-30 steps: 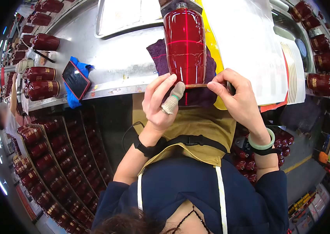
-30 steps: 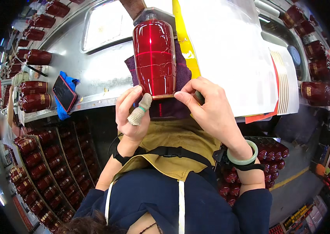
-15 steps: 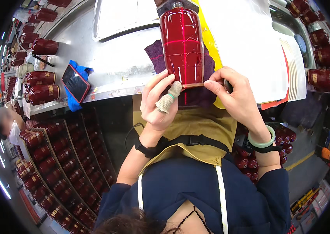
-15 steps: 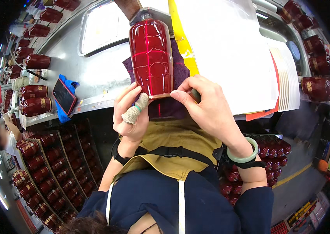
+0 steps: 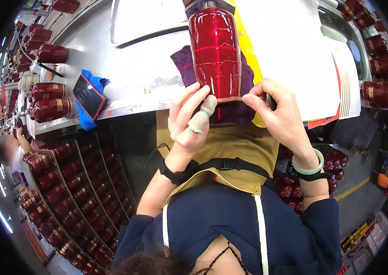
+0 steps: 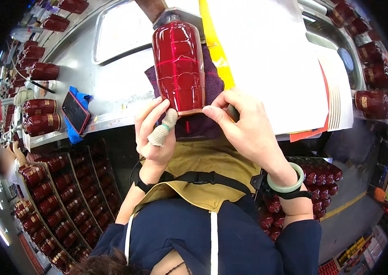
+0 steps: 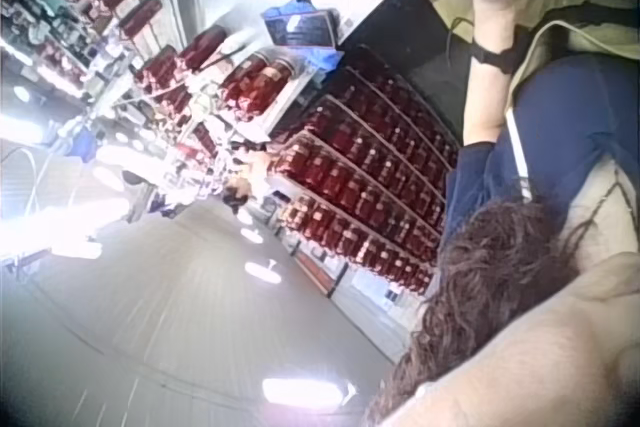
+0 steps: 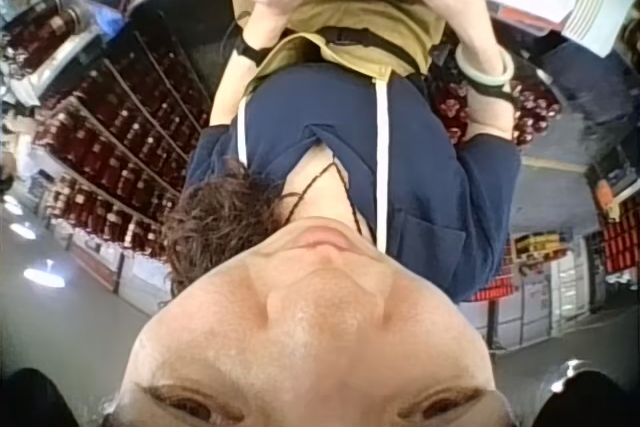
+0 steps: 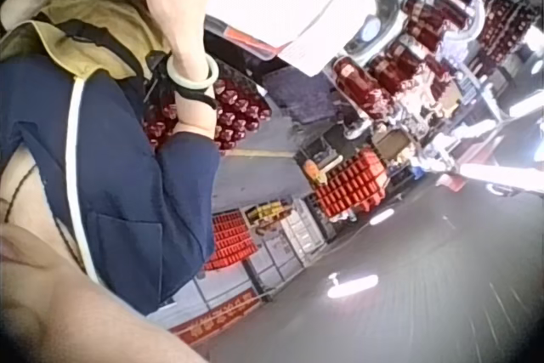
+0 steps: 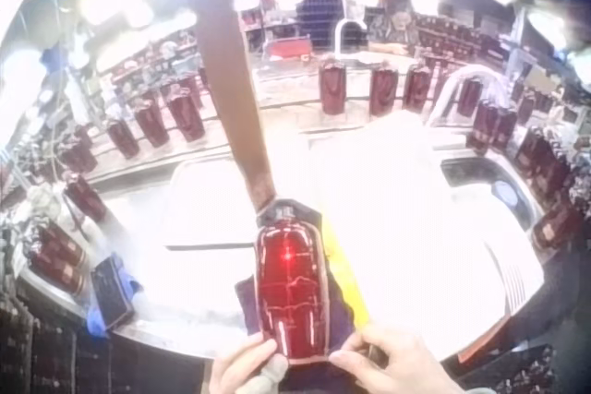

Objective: Manually applying decorative labels and cleaning the surface of liquor bottles in a factory production line.

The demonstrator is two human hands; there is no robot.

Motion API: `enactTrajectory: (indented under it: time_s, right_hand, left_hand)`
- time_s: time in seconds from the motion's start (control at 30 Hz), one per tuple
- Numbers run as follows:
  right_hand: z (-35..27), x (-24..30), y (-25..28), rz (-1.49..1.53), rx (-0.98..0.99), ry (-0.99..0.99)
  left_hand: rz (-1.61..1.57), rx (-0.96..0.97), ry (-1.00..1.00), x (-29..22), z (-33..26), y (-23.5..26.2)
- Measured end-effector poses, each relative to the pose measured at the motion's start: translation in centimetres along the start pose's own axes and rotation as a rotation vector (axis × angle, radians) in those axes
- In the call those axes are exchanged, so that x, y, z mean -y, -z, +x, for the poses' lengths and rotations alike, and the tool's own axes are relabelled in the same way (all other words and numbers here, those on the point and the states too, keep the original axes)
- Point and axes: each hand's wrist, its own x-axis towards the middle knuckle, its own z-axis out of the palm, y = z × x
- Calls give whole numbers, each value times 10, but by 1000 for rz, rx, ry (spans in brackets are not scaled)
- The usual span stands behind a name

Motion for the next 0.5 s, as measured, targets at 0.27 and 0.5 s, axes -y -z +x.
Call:
enactTrajectory:
  time_s: [0.27, 0.5]
  right_hand:
    - [4, 0, -2, -4, -5, -3]
    - [4, -4, -4, -3, -17, 12]
  left_hand:
    - [58, -8, -16, -3, -1, 0]
    - [76, 52, -12, -14, 7, -3]
